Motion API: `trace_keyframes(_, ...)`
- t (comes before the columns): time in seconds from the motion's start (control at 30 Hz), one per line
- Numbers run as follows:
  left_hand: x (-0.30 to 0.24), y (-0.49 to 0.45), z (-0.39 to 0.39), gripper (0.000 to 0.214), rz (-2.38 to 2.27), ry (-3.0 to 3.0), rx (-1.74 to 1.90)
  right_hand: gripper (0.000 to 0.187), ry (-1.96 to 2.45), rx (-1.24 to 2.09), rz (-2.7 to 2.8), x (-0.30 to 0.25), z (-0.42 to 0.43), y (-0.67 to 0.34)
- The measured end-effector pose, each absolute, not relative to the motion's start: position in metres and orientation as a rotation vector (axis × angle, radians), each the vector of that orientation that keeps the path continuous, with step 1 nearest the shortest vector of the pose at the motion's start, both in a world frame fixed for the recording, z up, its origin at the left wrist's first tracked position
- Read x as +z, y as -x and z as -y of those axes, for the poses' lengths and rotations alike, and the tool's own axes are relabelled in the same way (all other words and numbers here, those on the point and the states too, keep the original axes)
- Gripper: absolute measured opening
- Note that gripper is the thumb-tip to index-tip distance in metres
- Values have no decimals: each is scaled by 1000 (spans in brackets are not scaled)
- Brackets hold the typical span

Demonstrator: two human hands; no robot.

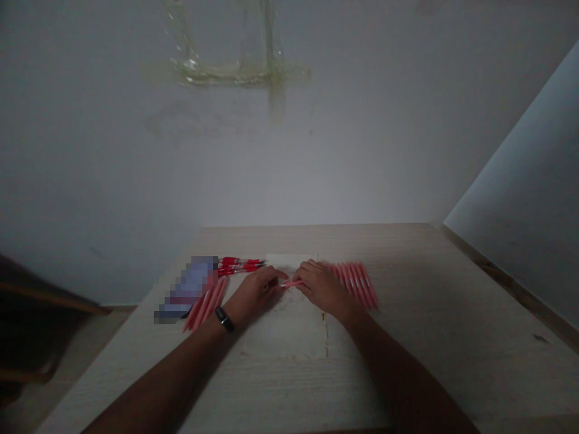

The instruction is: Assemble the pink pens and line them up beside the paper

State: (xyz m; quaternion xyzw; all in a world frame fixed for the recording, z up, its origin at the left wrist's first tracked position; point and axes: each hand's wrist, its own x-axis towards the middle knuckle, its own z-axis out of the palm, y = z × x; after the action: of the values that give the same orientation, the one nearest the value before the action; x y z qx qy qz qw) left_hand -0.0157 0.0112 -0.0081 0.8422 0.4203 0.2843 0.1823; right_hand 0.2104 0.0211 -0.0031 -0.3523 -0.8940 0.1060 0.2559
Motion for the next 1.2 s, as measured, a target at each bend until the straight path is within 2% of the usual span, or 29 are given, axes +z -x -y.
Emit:
trace_keyframes(0.2, -9, 16, -11, 21, -1111, -2368, 833, 11, 951, 318, 2415, -5, -21, -211)
trace_keyframes(0.53, -9, 15, -11, 30, -1189, -2280, 924, 7, 1025, 262, 2444, -6, -23, -212)
trace_keyframes(0.77, -7, 18, -12, 46, -1323, -2225, 868, 5, 1048, 267, 2370, -4, -24, -214)
trace_keyframes(1.07, -17, 22, -14, 26, -1442, -2302, 701, 6, 1085, 246, 2320, -4, -28, -218)
trace_keyframes(1.2, -20, 22, -13, 33, -1416, -2311, 658, 6, 1100, 238, 2314, -3, -27, -218)
